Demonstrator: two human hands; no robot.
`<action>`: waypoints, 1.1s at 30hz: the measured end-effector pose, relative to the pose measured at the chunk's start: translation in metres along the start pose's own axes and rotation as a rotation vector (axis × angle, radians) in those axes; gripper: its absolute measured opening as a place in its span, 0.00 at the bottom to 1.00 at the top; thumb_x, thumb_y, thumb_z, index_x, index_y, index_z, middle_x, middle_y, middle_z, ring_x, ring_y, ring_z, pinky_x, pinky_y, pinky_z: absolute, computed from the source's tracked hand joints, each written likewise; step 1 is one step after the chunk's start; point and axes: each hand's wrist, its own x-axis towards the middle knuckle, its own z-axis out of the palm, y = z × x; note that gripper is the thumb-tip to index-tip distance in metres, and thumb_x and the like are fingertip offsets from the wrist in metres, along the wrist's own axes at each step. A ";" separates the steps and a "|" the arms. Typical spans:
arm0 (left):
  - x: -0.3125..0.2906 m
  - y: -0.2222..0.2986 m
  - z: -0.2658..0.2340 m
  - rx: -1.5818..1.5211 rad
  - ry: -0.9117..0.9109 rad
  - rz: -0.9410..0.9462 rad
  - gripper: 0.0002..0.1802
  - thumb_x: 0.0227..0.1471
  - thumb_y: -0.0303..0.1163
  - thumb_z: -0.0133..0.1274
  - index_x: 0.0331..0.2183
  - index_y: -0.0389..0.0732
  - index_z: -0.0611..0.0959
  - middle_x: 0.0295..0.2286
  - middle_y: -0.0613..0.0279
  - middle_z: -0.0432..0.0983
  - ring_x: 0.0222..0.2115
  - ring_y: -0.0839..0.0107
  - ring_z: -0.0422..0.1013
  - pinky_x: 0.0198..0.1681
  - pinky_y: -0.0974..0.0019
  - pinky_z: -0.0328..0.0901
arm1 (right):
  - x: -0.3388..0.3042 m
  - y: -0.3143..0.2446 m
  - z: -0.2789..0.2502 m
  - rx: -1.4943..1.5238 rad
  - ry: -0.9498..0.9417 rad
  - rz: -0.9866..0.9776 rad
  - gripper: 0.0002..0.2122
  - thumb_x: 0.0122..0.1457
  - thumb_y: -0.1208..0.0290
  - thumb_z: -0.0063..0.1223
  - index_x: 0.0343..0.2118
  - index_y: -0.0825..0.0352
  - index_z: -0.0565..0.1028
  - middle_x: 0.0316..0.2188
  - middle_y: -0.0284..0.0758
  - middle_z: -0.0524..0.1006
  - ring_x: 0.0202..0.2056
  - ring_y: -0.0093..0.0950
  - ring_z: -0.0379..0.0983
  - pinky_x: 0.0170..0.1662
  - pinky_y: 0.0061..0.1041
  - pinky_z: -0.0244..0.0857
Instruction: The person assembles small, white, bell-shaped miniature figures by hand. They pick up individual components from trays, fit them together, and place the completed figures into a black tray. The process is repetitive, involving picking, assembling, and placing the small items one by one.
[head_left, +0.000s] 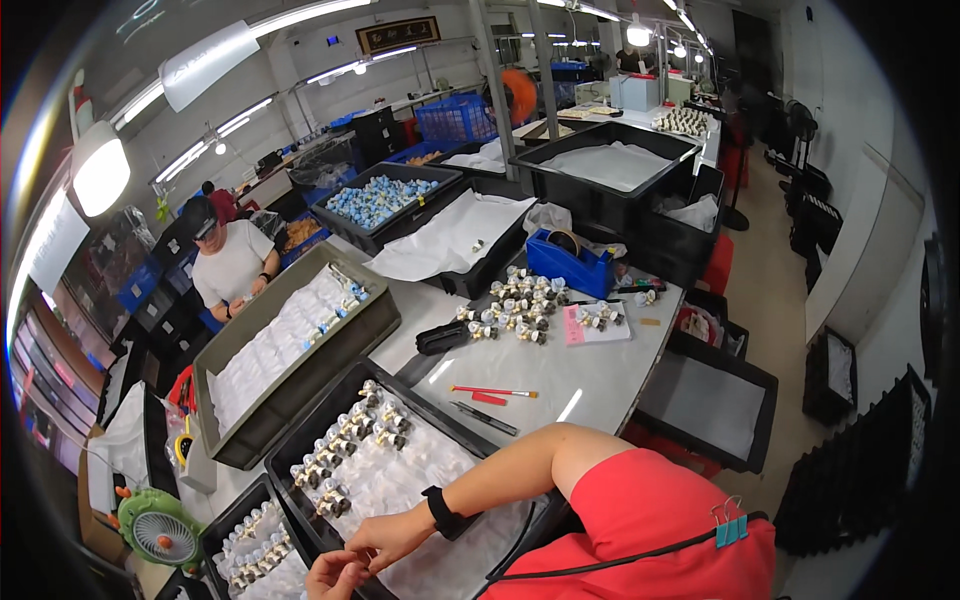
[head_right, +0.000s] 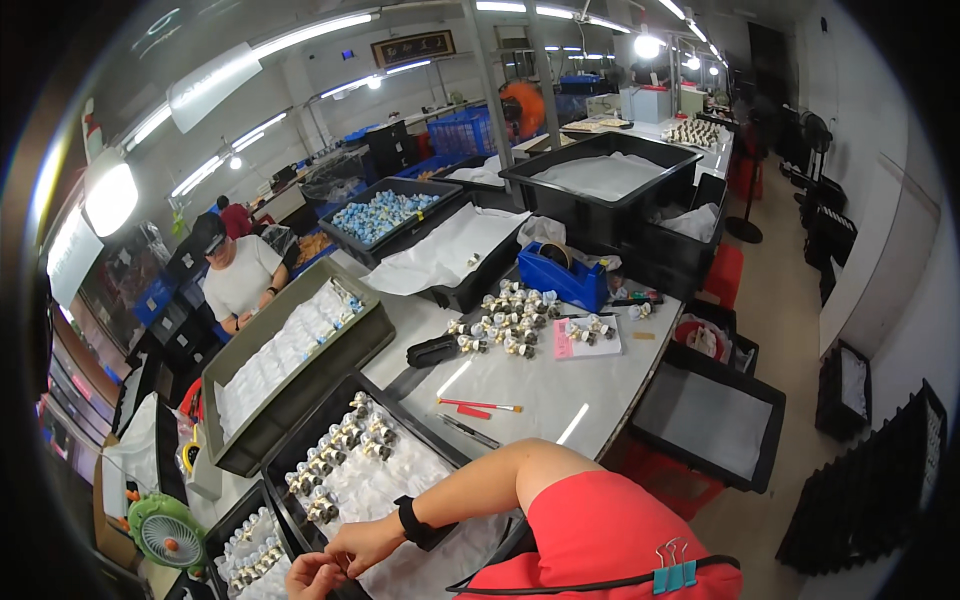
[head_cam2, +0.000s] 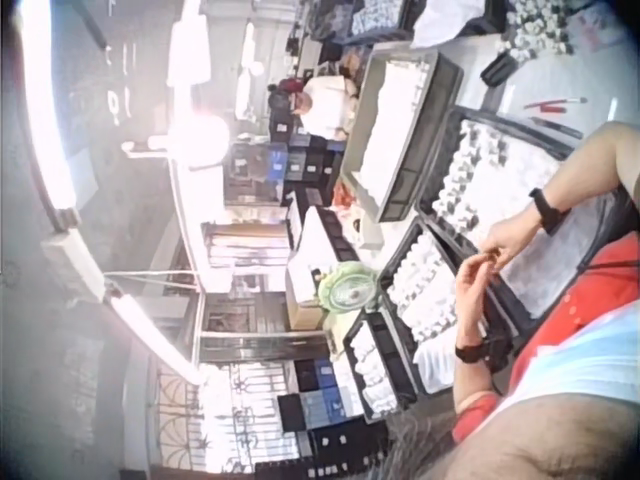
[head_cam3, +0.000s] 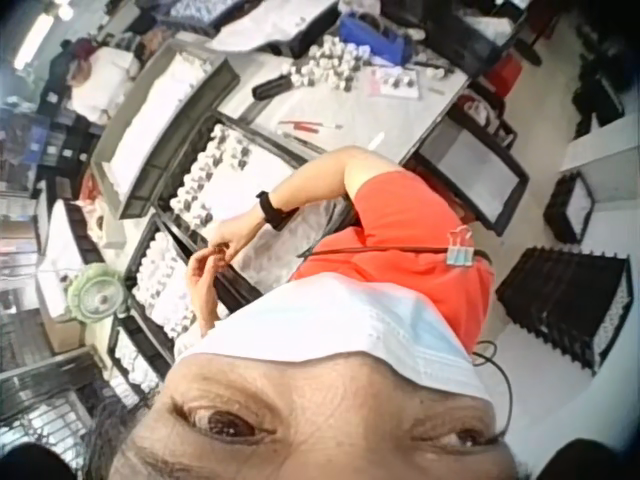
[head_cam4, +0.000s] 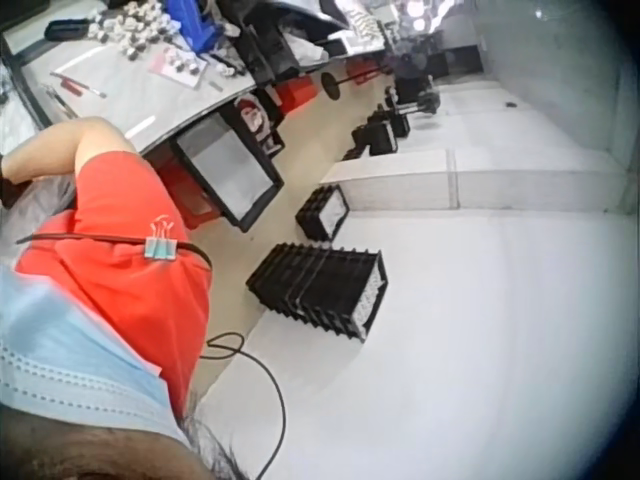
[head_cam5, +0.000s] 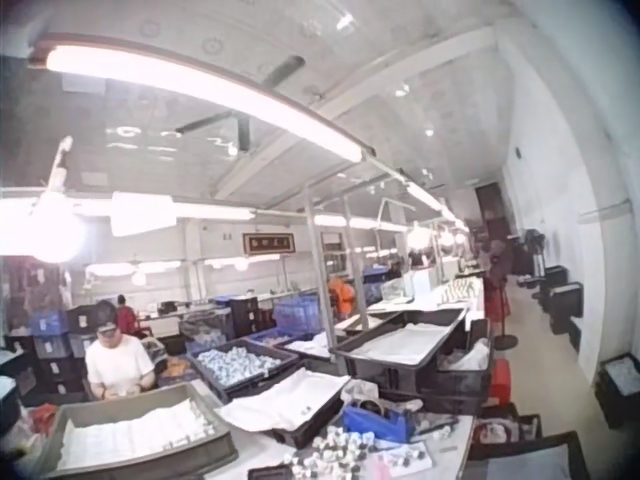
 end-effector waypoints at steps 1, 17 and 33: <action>0.000 -0.002 -0.005 -0.044 0.021 -0.019 0.09 0.54 0.28 0.50 0.38 0.37 0.76 0.30 0.64 0.75 0.28 0.78 0.70 0.33 0.77 0.64 | -0.001 0.001 0.001 0.000 0.025 -0.039 0.10 0.43 0.74 0.57 0.29 0.70 0.72 0.22 0.37 0.76 0.25 0.28 0.73 0.29 0.26 0.66; 0.004 -0.020 -0.012 -0.291 -0.009 -0.115 0.10 0.55 0.27 0.48 0.40 0.36 0.75 0.31 0.61 0.75 0.29 0.76 0.70 0.33 0.76 0.65 | -0.003 -0.013 -0.006 -0.083 0.111 0.033 0.14 0.38 0.66 0.63 0.17 0.68 0.67 0.13 0.35 0.70 0.17 0.29 0.67 0.21 0.27 0.57; 0.004 -0.021 -0.012 -0.295 0.002 -0.164 0.11 0.55 0.28 0.48 0.41 0.37 0.74 0.32 0.63 0.74 0.30 0.76 0.71 0.34 0.75 0.65 | -0.005 -0.003 -0.006 -0.158 0.078 0.052 0.18 0.38 0.64 0.62 0.12 0.69 0.63 0.09 0.36 0.64 0.14 0.27 0.61 0.18 0.28 0.52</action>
